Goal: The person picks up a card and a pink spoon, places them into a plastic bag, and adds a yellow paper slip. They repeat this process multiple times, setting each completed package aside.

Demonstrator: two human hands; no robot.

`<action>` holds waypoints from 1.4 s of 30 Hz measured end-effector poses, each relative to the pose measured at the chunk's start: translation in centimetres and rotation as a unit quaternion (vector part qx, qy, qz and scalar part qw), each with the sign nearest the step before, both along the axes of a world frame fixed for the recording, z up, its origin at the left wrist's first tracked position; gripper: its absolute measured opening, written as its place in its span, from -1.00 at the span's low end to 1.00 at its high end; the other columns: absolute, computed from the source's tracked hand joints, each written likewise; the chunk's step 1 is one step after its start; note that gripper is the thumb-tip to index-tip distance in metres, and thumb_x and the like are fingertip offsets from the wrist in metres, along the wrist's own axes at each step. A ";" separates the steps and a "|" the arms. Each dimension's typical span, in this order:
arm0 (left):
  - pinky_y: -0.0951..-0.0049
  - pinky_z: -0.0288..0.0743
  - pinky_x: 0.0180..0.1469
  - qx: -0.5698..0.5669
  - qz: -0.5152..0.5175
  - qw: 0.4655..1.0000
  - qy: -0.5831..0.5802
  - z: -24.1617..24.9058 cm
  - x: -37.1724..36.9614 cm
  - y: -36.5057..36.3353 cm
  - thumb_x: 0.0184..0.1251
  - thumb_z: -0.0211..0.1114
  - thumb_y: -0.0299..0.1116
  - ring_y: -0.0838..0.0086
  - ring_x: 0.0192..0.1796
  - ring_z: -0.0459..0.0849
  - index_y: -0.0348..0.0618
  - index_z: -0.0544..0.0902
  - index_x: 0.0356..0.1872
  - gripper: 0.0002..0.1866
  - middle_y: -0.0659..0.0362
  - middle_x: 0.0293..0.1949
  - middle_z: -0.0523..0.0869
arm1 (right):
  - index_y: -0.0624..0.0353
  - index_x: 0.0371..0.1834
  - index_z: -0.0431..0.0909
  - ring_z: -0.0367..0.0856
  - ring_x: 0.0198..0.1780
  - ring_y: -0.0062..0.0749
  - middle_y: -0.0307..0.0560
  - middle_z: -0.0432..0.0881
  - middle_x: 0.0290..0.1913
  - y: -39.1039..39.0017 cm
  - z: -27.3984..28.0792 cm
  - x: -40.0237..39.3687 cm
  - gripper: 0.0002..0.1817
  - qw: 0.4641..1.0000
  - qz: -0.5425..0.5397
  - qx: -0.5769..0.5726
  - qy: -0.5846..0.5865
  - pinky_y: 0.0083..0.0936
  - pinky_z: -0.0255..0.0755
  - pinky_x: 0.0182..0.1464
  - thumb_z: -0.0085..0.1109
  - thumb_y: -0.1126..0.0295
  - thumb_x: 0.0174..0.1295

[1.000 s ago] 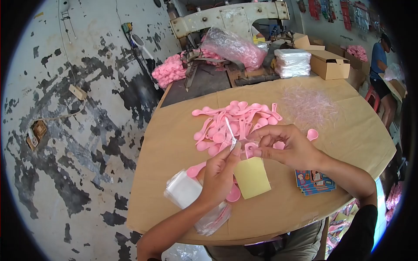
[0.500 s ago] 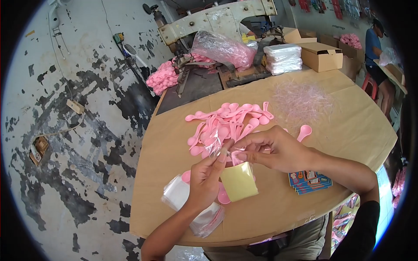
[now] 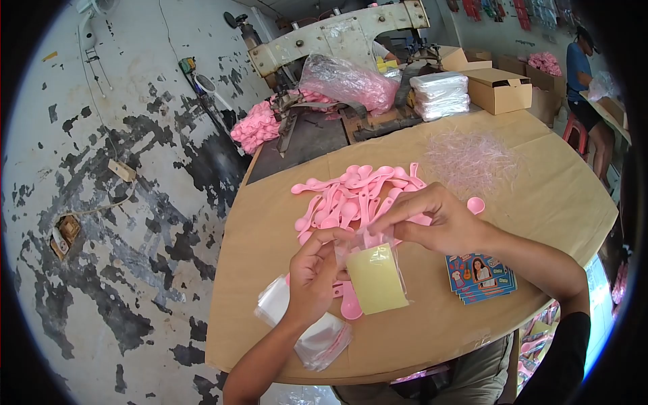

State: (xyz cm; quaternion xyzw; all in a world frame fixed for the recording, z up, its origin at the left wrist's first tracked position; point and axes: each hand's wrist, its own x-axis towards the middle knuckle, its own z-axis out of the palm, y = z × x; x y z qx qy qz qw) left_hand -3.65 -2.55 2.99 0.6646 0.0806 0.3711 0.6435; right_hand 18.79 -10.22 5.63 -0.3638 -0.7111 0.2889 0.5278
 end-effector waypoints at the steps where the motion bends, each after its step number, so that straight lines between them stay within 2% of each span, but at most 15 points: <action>1: 0.53 0.59 0.00 -0.002 -0.023 1.000 -0.017 -0.1 -0.1 0.3 0.49 0.00 -0.55 0.57 0.03 0.65 -0.31 0.47 0.15 -0.72 0.10 0.05 0.63 | 0.18 -0.07 0.73 0.64 -0.21 -0.53 -0.16 0.74 -0.23 0.1 0.3 0.6 -0.64 0.997 0.012 0.042 -0.057 -0.51 0.52 -0.06 0.14 0.73 0.10; 2: 0.52 0.56 0.03 0.030 -0.015 0.999 -0.016 -0.4 -0.1 0.6 0.49 0.00 -0.56 0.56 0.05 0.64 -0.31 0.48 0.15 -0.72 0.10 0.04 0.63 | 0.17 -0.12 0.75 0.65 -0.23 -0.48 -0.15 0.74 -0.28 0.2 0.4 1.0 -0.63 0.990 0.025 0.083 -0.112 -0.48 0.51 -0.07 0.16 0.75 0.03; 5: 0.48 0.50 0.12 0.094 0.012 0.995 -0.004 -0.6 0.0 1.0 0.49 -0.02 -0.56 0.55 0.10 0.61 -0.31 0.51 0.12 -0.73 0.11 0.02 0.65 | 0.14 -0.24 0.77 0.66 -0.25 -0.35 -0.14 0.72 -0.38 -0.2 1.2 1.2 -0.67 0.975 0.022 0.142 -0.170 -0.43 0.48 -0.08 0.23 0.73 -0.06; 8: 0.45 0.45 0.17 0.121 0.027 0.992 0.033 0.1 0.0 0.4 0.50 -0.05 -0.57 0.52 0.10 0.60 -0.33 0.56 0.05 -0.74 0.11 0.00 0.66 | 0.14 -0.21 0.76 0.63 -0.32 -0.28 -0.07 0.69 -0.38 -0.3 1.7 1.4 -0.75 0.968 0.064 0.168 -0.173 -0.36 0.45 -0.13 0.23 0.63 0.07; 10: 0.44 0.46 0.16 0.175 0.017 0.983 0.058 0.1 -0.4 0.8 0.50 -0.09 -0.59 0.50 0.07 0.61 -0.34 0.60 0.00 -0.73 0.10 -0.02 0.68 | 0.14 -0.22 0.76 0.64 -0.29 -0.28 -0.09 0.70 -0.38 -0.6 2.2 1.6 -0.76 0.967 0.088 0.156 -0.182 -0.36 0.44 -0.11 0.24 0.63 0.07; 13: 0.49 0.47 0.09 0.186 0.012 0.982 0.034 0.6 -0.2 0.3 0.46 -0.14 -0.64 0.52 -0.04 0.63 -0.35 0.62 -0.04 -0.68 0.09 -0.06 0.69 | 0.14 -0.24 0.77 0.61 -0.25 -0.29 -0.17 0.72 -0.37 -0.6 2.3 1.7 -0.72 0.967 0.105 0.140 -0.184 -0.38 0.48 -0.09 0.23 0.67 0.01; 19: 0.57 0.52 -0.07 0.162 -0.018 0.984 0.071 0.6 -0.9 0.5 0.33 -0.17 -0.69 0.58 -0.19 0.65 -0.37 0.63 -0.10 -0.64 0.09 -0.15 0.71 | 0.15 -0.26 0.77 0.60 -0.24 -0.28 -0.18 0.71 -0.38 -0.7 2.3 2.0 -0.71 0.965 0.106 0.126 -0.205 -0.37 0.50 -0.10 0.20 0.69 -0.02; 26: 0.56 0.56 -0.17 0.179 -0.024 0.982 0.061 0.5 -0.6 0.2 0.30 -0.14 -0.69 0.55 -0.21 0.67 -0.39 0.64 -0.18 -0.67 0.11 -0.23 0.72 | 0.17 -0.33 0.74 0.63 -0.22 -0.28 -0.15 0.71 -0.40 -1.1 2.9 2.1 -0.76 0.969 0.070 0.112 -0.209 -0.34 0.49 -0.08 0.17 0.69 -0.02; 28: 0.56 0.57 -0.16 0.169 -0.029 0.983 0.069 0.1 -0.7 0.4 0.31 -0.13 -0.69 0.54 -0.19 0.68 -0.39 0.64 -0.17 -0.68 0.11 -0.21 0.72 | 0.20 -0.28 0.70 0.66 -0.20 -0.27 -0.10 0.72 -0.34 -1.2 2.8 2.2 -0.80 0.966 0.078 0.114 -0.218 -0.35 0.48 -0.06 0.16 0.64 0.05; 31: 0.59 0.56 -0.15 0.106 -0.035 0.993 0.043 0.7 -0.4 -0.4 0.34 -0.11 -0.64 0.58 -0.25 0.64 -0.38 0.61 -0.24 -0.74 0.16 -0.27 0.67 | 0.23 -0.27 0.68 0.67 -0.19 -0.26 -0.07 0.72 -0.31 -1.3 2.9 2.1 -0.82 0.960 0.076 0.134 -0.234 -0.34 0.49 -0.05 0.14 0.62 0.07; 34: 0.53 0.55 -0.20 0.015 -0.036 0.999 0.026 0.3 -0.4 -0.4 0.42 -0.03 -0.58 0.57 -0.28 0.63 -0.28 0.51 -0.42 -0.80 0.16 -0.38 0.63 | 0.23 -0.29 0.67 0.67 -0.20 -0.24 -0.06 0.72 -0.32 -1.5 3.1 2.1 -0.82 0.950 0.061 0.155 -0.264 -0.34 0.49 -0.06 0.14 0.59 0.05; 37: 0.68 0.25 -0.43 0.130 0.032 0.990 0.050 -1.2 0.5 0.2 0.34 0.22 -0.58 0.76 -0.47 0.24 -0.19 0.42 -0.51 -0.78 0.38 -0.49 0.34 | 0.21 -0.31 0.68 0.67 -0.22 -0.22 -0.07 0.71 -0.36 -1.6 3.9 2.4 -0.83 0.918 0.000 0.194 -0.347 -0.33 0.50 -0.10 0.14 0.55 0.04; 38: 0.67 0.19 -0.45 0.139 0.053 0.988 0.051 -1.1 0.7 0.0 0.32 0.26 -0.59 0.77 -0.48 0.20 -0.16 0.38 -0.53 -0.73 0.40 -0.49 0.30 | 0.21 -0.32 0.68 0.66 -0.23 -0.21 -0.07 0.70 -0.37 -1.6 4.1 2.5 -0.84 0.900 -0.026 0.209 -0.381 -0.33 0.51 -0.12 0.15 0.54 0.04; 41: 0.67 0.08 -0.49 0.151 0.094 0.983 0.041 -0.7 1.0 -0.1 0.30 0.33 -0.59 0.79 -0.50 0.12 -0.09 0.26 -0.57 -0.60 0.43 -0.51 0.21 | 0.19 -0.28 0.68 0.67 -0.26 -0.24 -0.08 0.68 -0.43 -1.1 4.1 2.9 -0.85 0.881 -0.226 0.231 -0.344 -0.35 0.53 -0.18 0.13 0.50 0.11; 42: 0.68 0.08 -0.49 0.148 0.091 0.984 0.032 -0.6 1.1 0.1 0.30 0.32 -0.59 0.80 -0.51 0.11 -0.08 0.23 -0.58 -0.58 0.44 -0.51 0.20 | 0.19 -0.25 0.67 0.67 -0.28 -0.26 -0.08 0.68 -0.43 -1.2 4.1 2.5 -0.85 0.918 -0.202 0.195 -0.281 -0.36 0.53 -0.19 0.15 0.48 0.15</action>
